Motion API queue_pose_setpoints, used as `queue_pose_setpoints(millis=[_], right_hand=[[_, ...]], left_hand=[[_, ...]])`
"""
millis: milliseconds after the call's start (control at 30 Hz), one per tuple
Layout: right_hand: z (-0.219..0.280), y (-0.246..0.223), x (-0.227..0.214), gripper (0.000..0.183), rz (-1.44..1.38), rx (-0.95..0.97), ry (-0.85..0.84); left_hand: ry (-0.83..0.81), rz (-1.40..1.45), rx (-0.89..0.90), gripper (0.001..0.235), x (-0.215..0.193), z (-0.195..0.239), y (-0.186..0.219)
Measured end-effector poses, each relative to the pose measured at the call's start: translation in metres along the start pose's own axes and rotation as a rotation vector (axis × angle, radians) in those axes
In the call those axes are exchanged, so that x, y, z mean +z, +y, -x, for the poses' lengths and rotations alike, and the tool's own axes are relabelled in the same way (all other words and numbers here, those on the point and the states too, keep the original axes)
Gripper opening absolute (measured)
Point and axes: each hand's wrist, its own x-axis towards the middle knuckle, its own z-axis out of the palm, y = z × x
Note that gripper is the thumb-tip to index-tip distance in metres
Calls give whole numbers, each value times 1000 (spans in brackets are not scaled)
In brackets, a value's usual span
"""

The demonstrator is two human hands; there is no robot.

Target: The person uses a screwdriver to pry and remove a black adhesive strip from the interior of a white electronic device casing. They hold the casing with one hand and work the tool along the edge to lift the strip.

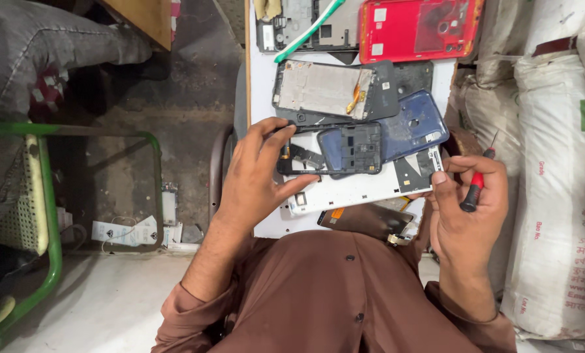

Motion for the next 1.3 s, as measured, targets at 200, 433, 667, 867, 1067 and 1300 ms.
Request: queue_pose_setpoints(millis=[200, 433, 667, 867, 1067, 1300], right_hand=[[2, -7, -13, 23, 9, -29, 30], [9, -22, -34, 25, 64, -51, 116], [3, -27, -56, 25, 118, -21, 118], [3, -25, -83, 27, 56, -81, 194], [-1, -26, -119, 16, -37, -86, 236], [-5, -14, -160, 6, -24, -66, 149]], left_hand=[[8, 16, -25, 74, -5, -2, -2], [11, -49, 0, 73, -1, 3, -6], [53, -21, -8, 71, -1, 3, -7], [165, -34, -15, 70, -11, 9, -13], [206, -55, -50, 69, -22, 10, -16], [162, -85, -28, 68, -7, 9, -5]])
